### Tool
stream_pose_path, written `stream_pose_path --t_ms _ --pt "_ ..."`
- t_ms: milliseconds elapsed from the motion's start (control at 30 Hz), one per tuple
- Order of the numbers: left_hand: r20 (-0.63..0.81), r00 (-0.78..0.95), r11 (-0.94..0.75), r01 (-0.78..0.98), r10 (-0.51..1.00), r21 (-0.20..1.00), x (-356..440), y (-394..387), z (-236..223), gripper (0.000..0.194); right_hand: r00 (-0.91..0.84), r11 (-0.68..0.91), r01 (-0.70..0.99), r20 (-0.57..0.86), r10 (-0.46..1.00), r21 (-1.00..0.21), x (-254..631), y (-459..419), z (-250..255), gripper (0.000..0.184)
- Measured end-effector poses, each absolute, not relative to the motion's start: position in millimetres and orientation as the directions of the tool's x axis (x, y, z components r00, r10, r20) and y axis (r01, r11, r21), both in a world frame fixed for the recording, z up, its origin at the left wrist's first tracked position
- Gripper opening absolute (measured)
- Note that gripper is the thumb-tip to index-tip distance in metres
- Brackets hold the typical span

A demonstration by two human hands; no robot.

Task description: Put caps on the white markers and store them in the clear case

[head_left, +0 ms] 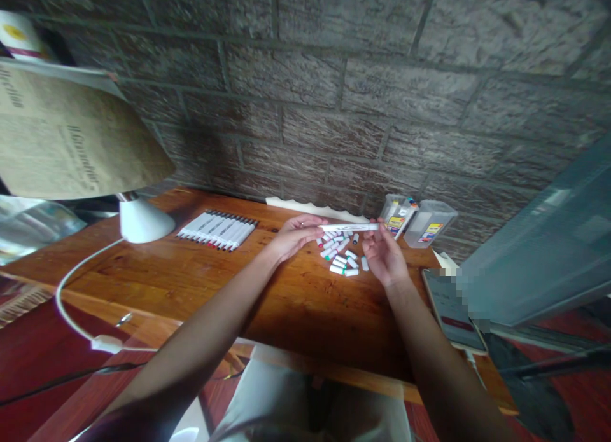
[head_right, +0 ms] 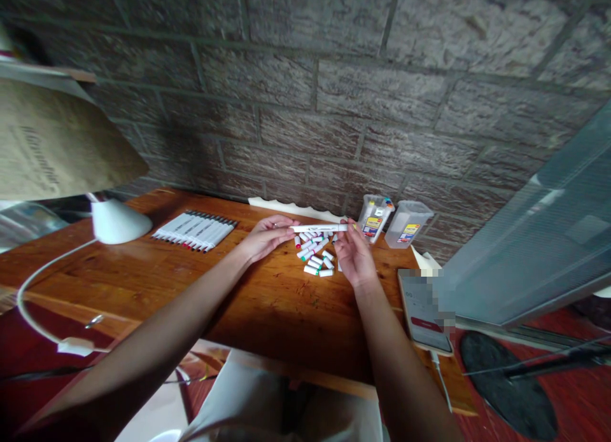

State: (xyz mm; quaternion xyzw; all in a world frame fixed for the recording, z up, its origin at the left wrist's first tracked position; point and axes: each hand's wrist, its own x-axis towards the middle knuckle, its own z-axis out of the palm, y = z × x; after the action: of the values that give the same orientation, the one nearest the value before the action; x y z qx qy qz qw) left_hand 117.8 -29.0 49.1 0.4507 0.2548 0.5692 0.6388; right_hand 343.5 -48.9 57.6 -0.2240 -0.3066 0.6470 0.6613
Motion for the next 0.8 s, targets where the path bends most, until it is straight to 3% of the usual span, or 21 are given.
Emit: stream_pose_path --t_ms 167,333,433,533,600,700,800 --pt "0.160 0.174 -0.065 -0.457 0.972 0.887 113.2 -23.8 44.2 0.033 0.016 0.101 -0.773 0.139 0.990 -0.626 353.7 -52.3 71.0 0.025" --pt "0.138 0.152 -0.053 -0.462 0.979 0.885 105.5 -18.6 43.8 0.038 0.298 0.444 -0.716 0.339 0.892 -0.538 406.2 -50.6 126.7 0.025" --pt "0.137 0.161 -0.049 -0.458 0.977 0.887 104.0 -15.0 40.9 0.037 0.474 0.631 -0.423 0.435 0.766 -0.650 438.4 -36.7 165.0 0.027" --pt "0.129 0.174 -0.039 -0.443 0.976 0.896 104.1 -13.5 38.4 0.035 0.444 0.649 -0.014 0.577 0.686 -0.761 456.5 -15.0 190.0 0.032" --pt "0.124 0.178 -0.035 -0.435 0.976 0.900 103.8 -13.9 38.3 0.036 0.359 0.595 0.250 0.644 0.675 -0.763 461.3 -1.3 196.7 0.039" --pt "0.121 0.171 -0.035 -0.438 0.978 0.898 102.5 -15.0 39.5 0.038 0.227 0.480 0.632 0.738 0.635 -0.608 461.3 12.4 194.0 0.044" --pt "0.117 0.169 -0.032 -0.437 0.979 0.899 101.2 -14.9 39.9 0.039 0.117 0.361 0.831 0.769 0.628 -0.422 456.7 19.5 182.3 0.041"
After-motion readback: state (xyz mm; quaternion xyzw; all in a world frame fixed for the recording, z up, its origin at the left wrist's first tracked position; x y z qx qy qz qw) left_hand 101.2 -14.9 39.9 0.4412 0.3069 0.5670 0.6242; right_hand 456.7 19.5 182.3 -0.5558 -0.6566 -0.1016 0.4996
